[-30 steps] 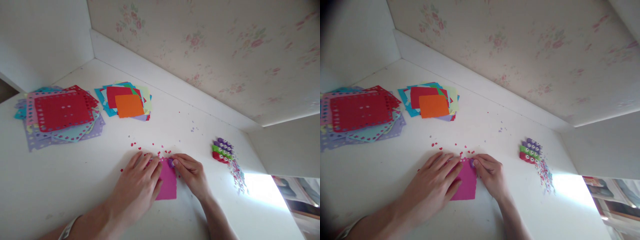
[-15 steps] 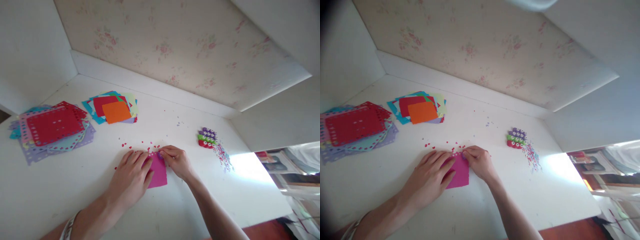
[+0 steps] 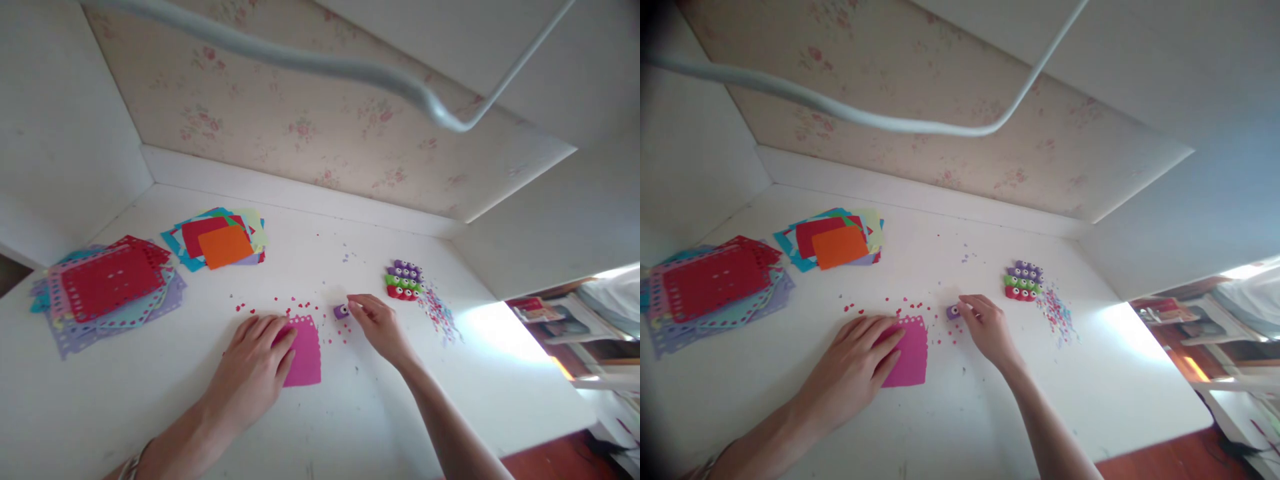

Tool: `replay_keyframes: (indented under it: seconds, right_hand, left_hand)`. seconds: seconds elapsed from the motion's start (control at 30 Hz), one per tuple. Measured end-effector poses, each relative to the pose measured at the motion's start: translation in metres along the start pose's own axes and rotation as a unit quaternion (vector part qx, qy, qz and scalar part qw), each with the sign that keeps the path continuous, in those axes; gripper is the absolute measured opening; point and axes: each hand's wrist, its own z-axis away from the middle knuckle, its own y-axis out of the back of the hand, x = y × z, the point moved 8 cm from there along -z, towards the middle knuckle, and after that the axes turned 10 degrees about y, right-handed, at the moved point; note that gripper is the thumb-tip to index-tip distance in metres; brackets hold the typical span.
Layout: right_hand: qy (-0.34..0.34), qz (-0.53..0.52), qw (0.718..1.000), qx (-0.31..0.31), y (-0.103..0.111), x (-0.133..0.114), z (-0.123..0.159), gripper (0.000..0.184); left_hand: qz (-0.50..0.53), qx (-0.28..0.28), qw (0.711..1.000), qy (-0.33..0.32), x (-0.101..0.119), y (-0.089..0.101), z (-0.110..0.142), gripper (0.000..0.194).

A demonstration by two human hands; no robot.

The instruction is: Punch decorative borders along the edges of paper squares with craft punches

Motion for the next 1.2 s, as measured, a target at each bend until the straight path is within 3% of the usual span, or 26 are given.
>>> replay_keyframes:
  seconds: [0.23,0.33,0.43,0.6,0.7,0.93,1.07,1.2]
  right_hand:
    - [0.057,0.014,0.998,-0.009,-0.004,-0.015,0.001,0.018]
    - [0.057,-0.020,0.998,-0.031,0.005,-0.010,-0.004,0.019]
    - [0.025,0.013,1.000,-0.008,0.041,0.013,-0.019,0.023]
    - [-0.032,0.160,0.985,0.059,0.118,0.077,-0.058,0.028]
    - [-0.042,0.214,0.974,0.054,0.138,0.110,-0.078,0.027]
    - [-0.025,0.271,0.962,-0.015,0.121,0.140,-0.099,0.027]
    - [-0.007,0.280,0.959,-0.040,0.116,0.138,-0.102,0.029]
    - [0.001,0.289,0.957,-0.007,0.127,0.124,-0.099,0.038]
  left_hand:
    - [-0.042,0.022,0.998,-0.034,0.000,-0.007,0.002,0.030]
    - [-0.056,0.032,0.997,-0.038,-0.003,-0.010,0.000,0.029]
    - [-0.060,0.039,0.997,-0.035,-0.005,-0.012,-0.002,0.031]
    - [-0.065,0.040,0.996,-0.034,-0.007,-0.017,-0.004,0.030]
    - [-0.064,0.054,0.996,-0.035,-0.007,-0.016,-0.004,0.030]
    - [-0.061,0.057,0.996,-0.032,-0.006,-0.013,-0.004,0.028]
    - [-0.063,0.039,0.997,-0.021,-0.007,-0.015,-0.004,0.029]
    - [-0.056,0.030,0.998,-0.018,-0.006,-0.013,-0.004,0.030]
